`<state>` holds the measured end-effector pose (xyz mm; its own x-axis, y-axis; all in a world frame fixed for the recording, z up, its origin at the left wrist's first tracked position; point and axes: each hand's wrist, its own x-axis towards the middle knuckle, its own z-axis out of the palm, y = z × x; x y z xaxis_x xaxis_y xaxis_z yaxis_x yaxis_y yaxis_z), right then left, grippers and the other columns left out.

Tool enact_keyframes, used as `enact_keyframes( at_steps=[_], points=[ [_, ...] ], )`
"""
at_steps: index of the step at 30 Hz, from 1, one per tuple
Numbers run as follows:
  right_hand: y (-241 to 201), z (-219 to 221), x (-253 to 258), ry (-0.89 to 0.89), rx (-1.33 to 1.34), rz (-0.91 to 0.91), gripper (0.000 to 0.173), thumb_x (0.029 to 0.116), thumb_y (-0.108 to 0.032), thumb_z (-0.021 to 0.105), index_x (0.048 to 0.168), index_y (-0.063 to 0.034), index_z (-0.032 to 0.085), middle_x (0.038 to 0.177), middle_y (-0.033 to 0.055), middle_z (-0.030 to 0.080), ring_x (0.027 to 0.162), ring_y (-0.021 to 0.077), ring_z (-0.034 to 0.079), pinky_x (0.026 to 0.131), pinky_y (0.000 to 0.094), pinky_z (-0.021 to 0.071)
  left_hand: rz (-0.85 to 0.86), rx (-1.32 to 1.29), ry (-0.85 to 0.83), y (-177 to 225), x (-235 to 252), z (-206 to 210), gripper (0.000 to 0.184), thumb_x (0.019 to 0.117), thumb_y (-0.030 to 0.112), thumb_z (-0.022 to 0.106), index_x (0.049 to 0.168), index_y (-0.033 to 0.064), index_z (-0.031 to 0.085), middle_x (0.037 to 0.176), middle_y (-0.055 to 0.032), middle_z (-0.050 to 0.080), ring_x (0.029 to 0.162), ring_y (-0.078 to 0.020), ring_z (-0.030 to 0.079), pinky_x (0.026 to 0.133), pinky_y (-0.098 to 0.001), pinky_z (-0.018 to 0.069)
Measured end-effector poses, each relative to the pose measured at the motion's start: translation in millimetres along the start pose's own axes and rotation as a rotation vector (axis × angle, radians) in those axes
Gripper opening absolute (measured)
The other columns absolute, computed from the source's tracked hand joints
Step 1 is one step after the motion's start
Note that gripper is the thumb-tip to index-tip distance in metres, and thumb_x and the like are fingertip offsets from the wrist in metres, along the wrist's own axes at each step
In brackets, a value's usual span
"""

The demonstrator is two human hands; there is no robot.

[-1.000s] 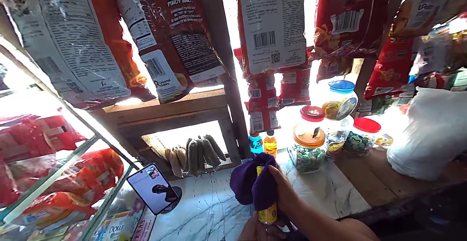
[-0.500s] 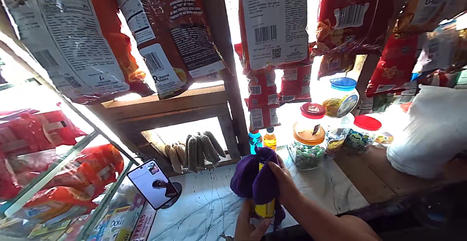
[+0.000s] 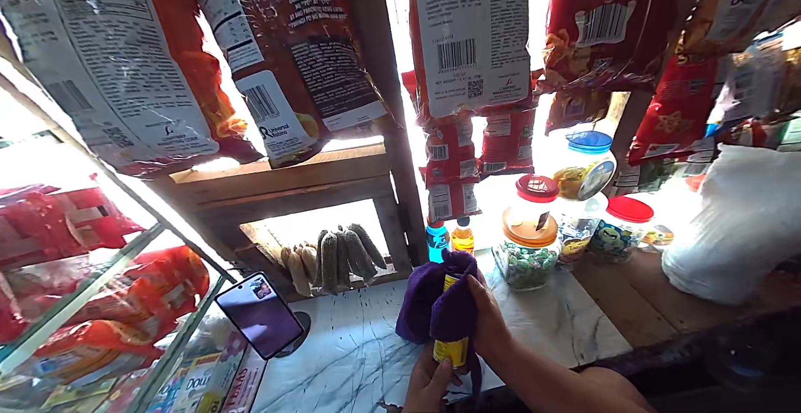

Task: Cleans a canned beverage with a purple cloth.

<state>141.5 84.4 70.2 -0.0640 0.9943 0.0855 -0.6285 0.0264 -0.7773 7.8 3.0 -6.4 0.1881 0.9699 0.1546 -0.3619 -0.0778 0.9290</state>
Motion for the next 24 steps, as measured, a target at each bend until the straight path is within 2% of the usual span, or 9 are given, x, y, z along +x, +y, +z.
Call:
enact_keyframes(
  at_steps=[3,7,12,15,17,19,21,22,24],
  points=[
    [8,0,-5,-0.027,-0.054,-0.026,0.087,0.0885,-0.048,0.07,0.15,-0.0021,0.03,0.121,0.0066,0.065,0.105,0.01,0.067,0.091,0.0307,0.0582,0.159,0.177,0.087,-4,3,0,0.057,0.0948,0.033,0.07,0.132,-0.0033,0.047,0.112,-0.0019,0.072,0.098,-0.0092,0.071,0.087,-0.0306,0.0602],
    [16,4,-21,-0.095,-0.123,-0.034,0.104,0.0832,-0.055,0.077,0.152,-0.0003,0.021,0.124,0.0036,0.063,0.105,0.005,0.067,0.092,0.0283,0.0581,0.365,0.386,0.233,-10,7,-6,0.063,0.0846,0.031,0.081,0.131,-0.0005,0.052,0.116,-0.0012,0.071,0.104,-0.0064,0.07,0.091,-0.0282,0.0601],
    [38,5,-36,-0.184,-0.224,-0.004,0.101,0.0849,-0.024,0.08,0.153,0.0033,0.011,0.131,0.0108,0.059,0.113,0.0076,0.065,0.098,0.029,0.056,0.401,0.494,0.443,-3,8,-9,0.079,0.0706,0.018,0.088,0.129,-0.0133,0.046,0.119,-0.009,0.067,0.11,0.0007,0.064,0.096,-0.0201,0.0547],
    [36,7,-35,-0.139,-0.228,0.076,0.098,0.0827,-0.018,0.08,0.153,0.0026,0.014,0.129,0.0122,0.059,0.114,0.0099,0.064,0.098,0.0299,0.0554,0.395,0.622,0.473,-1,10,-12,0.08,0.0697,0.021,0.088,0.128,-0.0156,0.048,0.12,-0.0183,0.064,0.11,-0.006,0.064,0.096,-0.0227,0.0537],
    [24,11,-28,-0.058,-0.171,0.127,0.096,0.0796,-0.019,0.08,0.151,-0.0017,0.019,0.125,0.0105,0.061,0.11,0.0121,0.066,0.094,0.0322,0.0575,0.416,0.751,0.399,-1,11,-16,0.074,0.0755,0.03,0.086,0.127,-0.012,0.052,0.116,-0.0194,0.064,0.105,-0.0098,0.066,0.092,-0.0253,0.0561],
    [12,9,-17,-0.009,-0.139,0.147,0.095,0.0779,-0.025,0.081,0.151,-0.0037,0.025,0.123,0.0113,0.063,0.106,0.0152,0.067,0.091,0.0357,0.0589,0.51,0.863,0.314,-2,11,-20,0.063,0.0831,0.041,0.081,0.124,-0.0009,0.057,0.108,-0.012,0.066,0.098,-0.0074,0.065,0.088,-0.0235,0.0557],
    [3,4,-6,-0.027,-0.14,0.164,0.095,0.0776,-0.032,0.082,0.15,-0.0043,0.027,0.121,0.0114,0.064,0.104,0.0166,0.069,0.09,0.0369,0.0598,0.608,0.883,0.308,0,11,-23,0.06,0.0862,0.043,0.079,0.13,0.0107,0.054,0.105,-0.0035,0.065,0.097,-0.0041,0.062,0.087,-0.0208,0.0532],
    [-1,2,-1,-0.049,-0.148,0.182,0.092,0.0787,-0.035,0.081,0.149,-0.0042,0.03,0.118,0.0113,0.066,0.102,0.0171,0.07,0.088,0.0373,0.0604,0.648,0.882,0.343,4,11,-25,0.06,0.0859,0.044,0.079,0.132,0.016,0.053,0.109,-0.0009,0.064,0.101,-0.0039,0.06,0.088,-0.021,0.0517],
    [-12,-3,5,-0.128,-0.174,0.256,0.087,0.0813,-0.039,0.077,0.148,-0.0044,0.033,0.114,0.011,0.068,0.1,0.0179,0.07,0.088,0.0379,0.0602,0.701,0.895,0.424,13,11,-30,0.068,0.0817,0.048,0.081,0.134,0.0179,0.051,0.125,-0.0048,0.06,0.118,-0.0105,0.056,0.097,-0.0286,0.0487]
  ],
)
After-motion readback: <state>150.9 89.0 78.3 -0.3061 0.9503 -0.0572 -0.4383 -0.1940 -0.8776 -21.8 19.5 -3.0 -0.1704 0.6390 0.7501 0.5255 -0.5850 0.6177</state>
